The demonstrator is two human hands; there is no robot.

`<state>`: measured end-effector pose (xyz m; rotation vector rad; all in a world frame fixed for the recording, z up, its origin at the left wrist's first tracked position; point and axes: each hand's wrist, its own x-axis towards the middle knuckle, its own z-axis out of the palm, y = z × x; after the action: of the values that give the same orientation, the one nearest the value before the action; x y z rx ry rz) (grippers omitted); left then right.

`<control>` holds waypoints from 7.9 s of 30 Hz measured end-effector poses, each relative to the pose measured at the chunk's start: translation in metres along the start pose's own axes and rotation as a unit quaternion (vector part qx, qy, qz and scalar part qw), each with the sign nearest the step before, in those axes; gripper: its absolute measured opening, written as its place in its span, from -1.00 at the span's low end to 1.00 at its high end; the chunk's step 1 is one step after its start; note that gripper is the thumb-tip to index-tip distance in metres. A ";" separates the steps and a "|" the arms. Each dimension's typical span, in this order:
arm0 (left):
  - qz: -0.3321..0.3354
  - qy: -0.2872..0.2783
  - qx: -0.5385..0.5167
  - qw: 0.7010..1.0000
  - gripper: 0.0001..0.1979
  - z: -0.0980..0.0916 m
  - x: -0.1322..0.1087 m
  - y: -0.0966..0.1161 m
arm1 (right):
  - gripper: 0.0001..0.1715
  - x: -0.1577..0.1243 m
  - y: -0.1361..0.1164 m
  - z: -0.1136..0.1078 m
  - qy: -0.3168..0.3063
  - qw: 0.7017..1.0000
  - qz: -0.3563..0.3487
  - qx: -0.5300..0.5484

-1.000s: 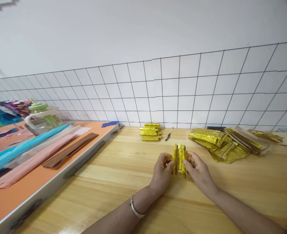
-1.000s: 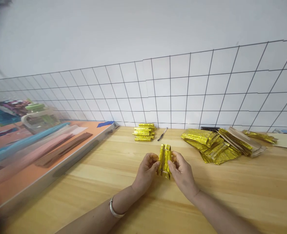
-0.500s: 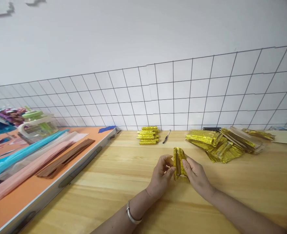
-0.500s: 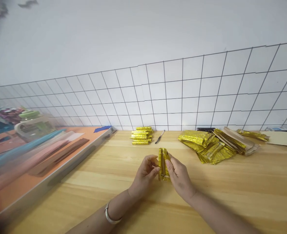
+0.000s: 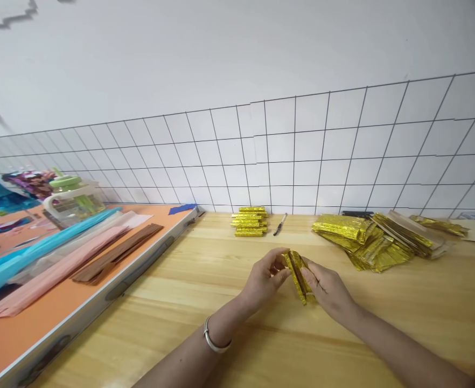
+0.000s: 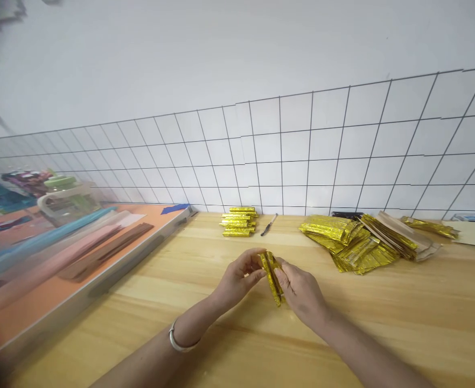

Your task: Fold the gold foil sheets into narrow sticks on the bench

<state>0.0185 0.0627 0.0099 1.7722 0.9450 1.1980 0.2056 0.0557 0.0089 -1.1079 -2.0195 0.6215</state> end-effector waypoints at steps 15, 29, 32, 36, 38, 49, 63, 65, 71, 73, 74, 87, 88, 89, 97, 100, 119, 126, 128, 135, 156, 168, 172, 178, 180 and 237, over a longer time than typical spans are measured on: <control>0.055 0.073 0.007 0.996 -0.74 0.004 -0.002 -0.002 | -0.49 0.000 -0.008 0.003 0.005 0.980 0.016 0.200; 0.033 0.062 -0.069 0.995 -0.83 0.006 -0.002 0.003 | -0.44 -0.002 -0.015 -0.002 0.003 0.969 0.039 0.244; 0.012 0.054 -0.118 0.991 -0.86 0.006 -0.001 0.003 | -0.41 -0.003 -0.017 -0.002 -0.014 0.964 0.060 0.259; 0.001 0.055 -0.148 0.987 -0.86 0.007 -0.002 0.004 | -0.44 -0.004 -0.020 0.000 -0.015 0.968 0.069 0.239; 0.005 0.055 -0.151 0.987 -0.87 0.007 -0.002 0.006 | -0.46 -0.004 -0.020 0.002 -0.014 0.970 0.070 0.233; 0.007 0.059 -0.108 0.992 -0.84 0.011 -0.005 0.002 | -0.53 -0.004 -0.017 0.007 -0.011 0.972 0.079 0.223; -0.023 0.076 -0.110 0.991 -0.79 0.012 -0.004 0.000 | -0.52 -0.006 -0.023 0.007 -0.017 0.976 0.093 0.198; -0.022 0.080 -0.118 0.990 -0.80 0.014 -0.004 0.000 | -0.50 -0.006 -0.023 0.007 -0.024 0.975 0.099 0.197; -0.026 0.093 -0.118 0.988 -0.71 0.018 -0.006 -0.001 | -0.50 -0.007 -0.018 0.010 -0.032 0.976 0.089 0.196; -0.024 0.083 -0.099 0.991 -0.68 0.019 -0.007 -0.001 | -0.51 -0.007 -0.016 0.011 -0.033 0.976 0.079 0.202; -0.019 0.076 -0.092 0.993 -0.68 0.019 -0.007 -0.002 | -0.50 -0.007 -0.016 0.011 -0.032 0.975 0.076 0.206; -0.048 -0.002 -0.155 0.987 -0.62 0.011 -0.003 0.011 | -0.45 -0.006 -0.019 0.011 -0.045 0.973 0.079 0.211; -0.053 -0.004 -0.172 0.984 -0.61 0.011 -0.003 0.011 | -0.46 -0.006 -0.019 0.011 -0.042 0.973 0.081 0.210; -0.056 -0.006 -0.188 0.981 -0.61 0.011 -0.002 0.010 | -0.46 -0.006 -0.019 0.010 -0.039 0.973 0.083 0.211; -0.081 0.055 -0.233 0.968 -0.62 0.004 0.002 0.005 | -0.42 0.000 -0.014 -0.001 -0.044 0.963 0.109 0.244; -0.079 0.116 -0.257 0.956 -0.64 -0.002 0.005 0.003 | -0.39 0.003 -0.005 -0.004 0.038 0.957 0.142 0.249; -0.091 0.137 -0.286 0.944 -0.68 0.001 0.005 -0.018 | -0.65 0.009 0.007 -0.002 0.179 0.929 0.116 0.303; -0.107 0.125 -0.268 0.949 -0.69 0.006 0.002 -0.015 | -0.62 0.009 0.010 0.002 0.176 0.923 0.120 0.321; -0.115 0.114 -0.263 0.951 -0.71 0.010 0.000 -0.014 | -0.61 0.009 0.011 0.002 0.182 0.921 0.114 0.325; -0.131 0.060 -0.208 0.967 -0.75 0.015 -0.003 -0.018 | -0.62 0.010 0.010 -0.002 0.175 0.923 0.115 0.323; -0.128 0.003 -0.155 0.980 -0.75 0.022 -0.008 -0.019 | -0.79 0.007 0.008 0.000 0.075 0.968 0.069 0.228; -0.093 0.068 -0.104 0.988 -0.77 0.027 -0.010 -0.016 | -0.73 0.007 0.004 -0.003 0.082 0.953 0.121 0.264; -0.074 0.079 -0.113 0.988 -0.80 0.027 -0.010 -0.008 | -0.72 0.007 0.001 -0.004 0.082 0.949 0.130 0.274; -0.070 0.086 -0.108 0.988 -0.81 0.025 -0.010 -0.004 | -0.70 0.007 0.003 -0.004 0.091 0.948 0.126 0.277; -0.068 0.090 -0.099 0.989 -0.81 0.025 -0.011 -0.004 | -0.69 0.007 0.004 -0.004 0.089 0.948 0.133 0.274; 0.016 0.098 0.098 0.990 -0.94 0.021 -0.011 -0.013 | -0.68 0.009 0.018 -0.002 0.031 0.970 0.136 0.200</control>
<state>0.0337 0.0543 -0.0115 1.8519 1.1887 1.3579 0.2129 0.0728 0.0013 -1.1432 -1.6032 1.0673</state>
